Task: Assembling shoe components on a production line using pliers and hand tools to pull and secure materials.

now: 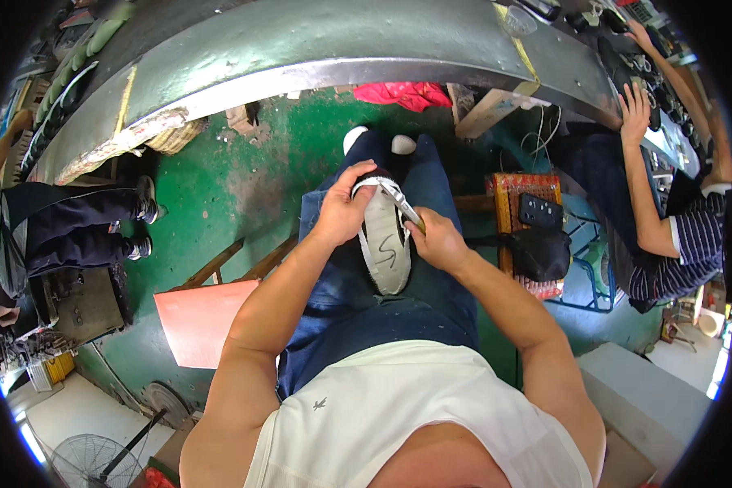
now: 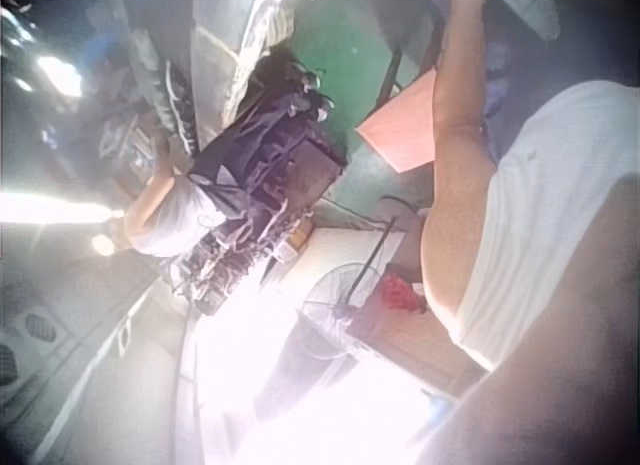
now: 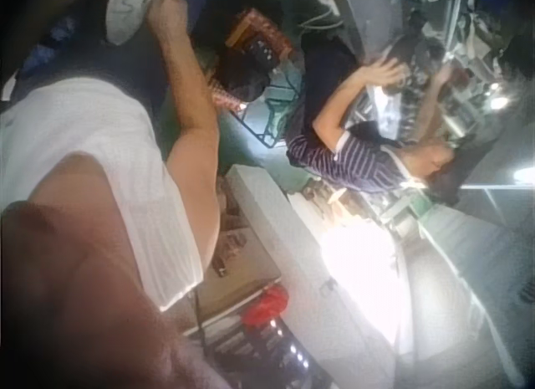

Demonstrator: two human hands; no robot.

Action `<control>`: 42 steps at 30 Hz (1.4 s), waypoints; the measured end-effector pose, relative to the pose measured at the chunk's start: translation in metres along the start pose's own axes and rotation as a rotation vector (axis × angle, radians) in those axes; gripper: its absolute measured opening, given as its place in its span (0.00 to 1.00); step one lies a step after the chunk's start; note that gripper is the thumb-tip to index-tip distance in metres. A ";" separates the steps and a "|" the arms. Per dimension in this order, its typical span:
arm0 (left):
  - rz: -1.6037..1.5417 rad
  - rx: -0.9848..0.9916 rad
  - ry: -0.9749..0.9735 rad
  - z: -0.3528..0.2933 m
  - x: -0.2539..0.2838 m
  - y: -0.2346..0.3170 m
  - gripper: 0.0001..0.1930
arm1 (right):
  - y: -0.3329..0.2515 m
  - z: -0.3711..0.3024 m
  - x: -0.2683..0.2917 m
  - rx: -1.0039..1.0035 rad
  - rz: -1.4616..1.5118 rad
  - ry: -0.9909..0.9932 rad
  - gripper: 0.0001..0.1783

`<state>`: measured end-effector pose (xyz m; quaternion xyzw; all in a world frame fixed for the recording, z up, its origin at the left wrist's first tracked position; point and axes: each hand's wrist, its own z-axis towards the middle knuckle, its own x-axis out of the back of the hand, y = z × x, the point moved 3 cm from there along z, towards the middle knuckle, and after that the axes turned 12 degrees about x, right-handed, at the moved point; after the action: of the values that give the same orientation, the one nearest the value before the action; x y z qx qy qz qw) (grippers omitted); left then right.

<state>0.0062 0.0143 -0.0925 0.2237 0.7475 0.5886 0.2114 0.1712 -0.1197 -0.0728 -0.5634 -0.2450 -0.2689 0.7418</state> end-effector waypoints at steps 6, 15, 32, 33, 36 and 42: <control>-0.286 0.441 -0.087 -0.017 -0.013 0.007 0.28 | -0.023 -0.008 0.025 0.011 0.019 -0.159 0.15; 0.148 -0.139 -0.033 -0.061 -0.014 0.078 0.38 | -0.057 -0.089 0.072 -0.007 0.084 -0.350 0.26; -0.493 0.428 -0.106 -0.117 -0.085 0.003 0.48 | -0.019 -0.079 -0.041 -1.194 1.478 0.079 0.28; -0.497 0.403 0.002 -0.118 -0.087 -0.005 0.44 | -0.028 -0.075 -0.042 -1.248 1.338 0.160 0.28; -0.479 0.370 0.141 -0.112 -0.089 -0.002 0.41 | -0.047 -0.068 -0.036 -1.331 1.246 0.253 0.27; -0.428 0.227 0.076 -0.102 -0.086 -0.005 0.38 | -0.076 -0.064 -0.017 -1.424 1.210 0.393 0.24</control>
<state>0.0161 -0.1173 -0.0703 0.0601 0.8466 0.4507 0.2767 0.1109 -0.1961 -0.0460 -0.8585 0.4384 -0.0154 0.2658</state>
